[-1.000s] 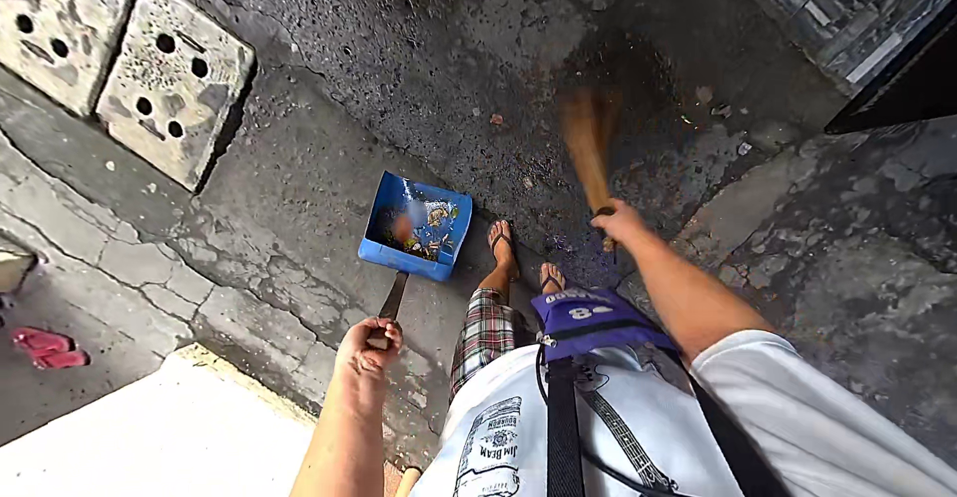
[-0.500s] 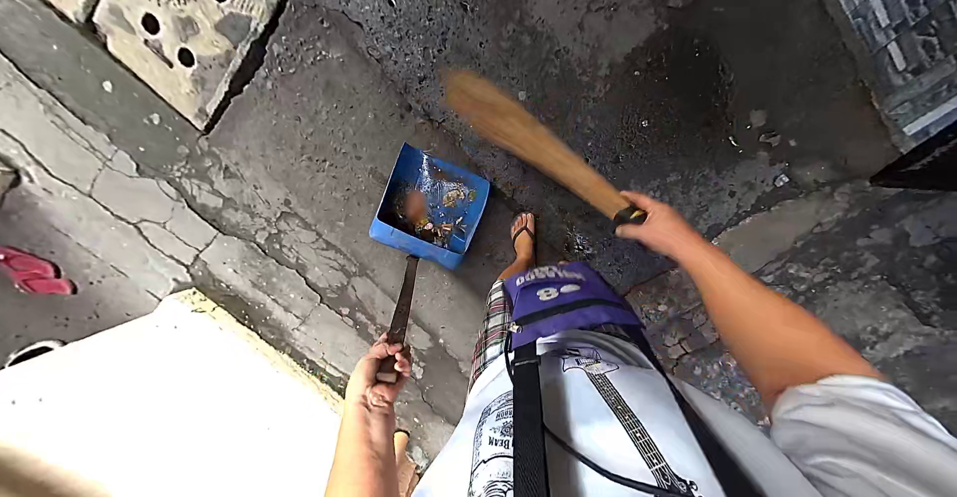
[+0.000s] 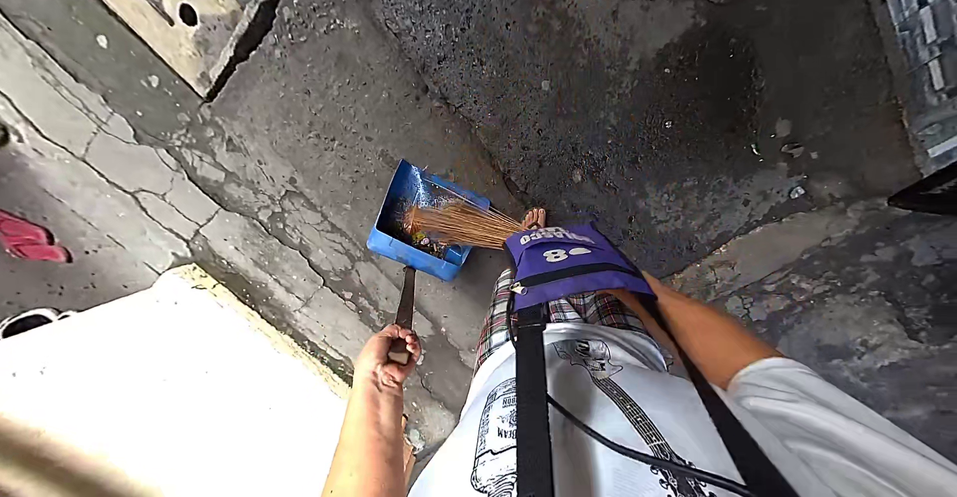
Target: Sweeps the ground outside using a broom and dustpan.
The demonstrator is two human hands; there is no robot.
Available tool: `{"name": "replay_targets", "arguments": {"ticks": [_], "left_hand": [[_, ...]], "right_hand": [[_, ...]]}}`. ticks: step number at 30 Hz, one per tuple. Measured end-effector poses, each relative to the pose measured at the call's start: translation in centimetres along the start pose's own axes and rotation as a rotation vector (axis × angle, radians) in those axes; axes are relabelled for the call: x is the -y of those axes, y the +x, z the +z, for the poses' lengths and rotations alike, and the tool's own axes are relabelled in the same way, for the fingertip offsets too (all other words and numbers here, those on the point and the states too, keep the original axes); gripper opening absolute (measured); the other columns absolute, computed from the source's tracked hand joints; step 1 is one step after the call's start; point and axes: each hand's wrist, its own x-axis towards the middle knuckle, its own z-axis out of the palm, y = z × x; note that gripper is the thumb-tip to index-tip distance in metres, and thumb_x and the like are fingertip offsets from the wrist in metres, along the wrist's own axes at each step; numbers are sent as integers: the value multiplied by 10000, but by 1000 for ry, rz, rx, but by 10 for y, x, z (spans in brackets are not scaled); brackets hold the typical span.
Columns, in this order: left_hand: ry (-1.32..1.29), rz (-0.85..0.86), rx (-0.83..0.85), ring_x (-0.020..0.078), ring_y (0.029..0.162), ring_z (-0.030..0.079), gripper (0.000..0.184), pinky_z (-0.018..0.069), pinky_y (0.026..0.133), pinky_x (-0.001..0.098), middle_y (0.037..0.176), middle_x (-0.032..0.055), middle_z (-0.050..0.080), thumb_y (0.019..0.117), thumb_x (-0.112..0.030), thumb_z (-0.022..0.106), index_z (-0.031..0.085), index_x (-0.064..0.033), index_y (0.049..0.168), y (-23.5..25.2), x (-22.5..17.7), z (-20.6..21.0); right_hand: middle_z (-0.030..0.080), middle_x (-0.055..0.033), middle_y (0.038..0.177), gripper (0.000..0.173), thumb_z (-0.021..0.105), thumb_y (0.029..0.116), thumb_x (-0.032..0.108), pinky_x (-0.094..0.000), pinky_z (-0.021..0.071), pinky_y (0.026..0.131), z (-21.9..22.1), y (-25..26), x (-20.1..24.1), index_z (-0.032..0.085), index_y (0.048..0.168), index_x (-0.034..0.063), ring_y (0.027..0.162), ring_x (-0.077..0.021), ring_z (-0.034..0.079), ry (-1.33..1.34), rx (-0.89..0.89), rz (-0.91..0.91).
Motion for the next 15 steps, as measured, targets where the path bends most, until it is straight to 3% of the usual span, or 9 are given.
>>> {"name": "replay_targets", "arguments": {"ticks": [1,2,3,5,10,13,15], "left_hand": [[28,35,25,110,415,512,75,474,368,227,605,54,500,911,1,450,467,-68,936,-2,1,-7],[74,74,70,103,435,520,130,479,385,228,622,44,501,915,13,446,464,-83,1001,-5,2,-13],[115,107,112,96,448,533,178,486,394,230,633,37,514,923,16,441,465,-95,1060,-7,4,-17],[185,145,202,86,464,556,227,495,399,221,646,30,537,924,27,427,473,-103,1105,-10,7,-19],[297,146,451,86,479,590,237,504,417,210,642,18,575,916,35,392,505,-125,1050,-5,-7,19],[347,152,557,77,491,602,238,515,417,201,680,31,597,911,12,405,531,-119,1065,-18,-18,72],[375,169,597,74,493,603,250,515,412,194,695,39,598,896,11,414,534,-100,1085,-31,-22,116]], "right_hand": [[620,-212,1360,448,626,1007,110,-473,454,1094,9,22,-46,547,1444,52,1281,-318,591,-73,-55,-156],[615,-241,1328,587,688,961,167,-577,481,1027,14,39,-86,501,1517,150,1228,-404,604,-199,-96,-229],[612,-229,1328,680,708,946,247,-612,501,985,12,48,-118,430,1567,260,1195,-426,616,-259,-135,-205],[594,-235,1360,754,714,938,266,-652,498,960,-1,35,-166,356,1599,332,1181,-453,616,-157,-216,-49],[632,-265,1320,778,717,956,315,-676,485,984,-11,9,-264,312,1614,230,1169,-466,636,400,-441,337],[623,-289,1309,671,716,959,340,-664,497,977,-25,21,-308,446,1535,124,1170,-463,630,779,-599,505],[631,-274,1242,550,672,985,360,-601,561,860,-41,37,-330,537,1432,70,1037,-407,667,1087,-713,576]]}}
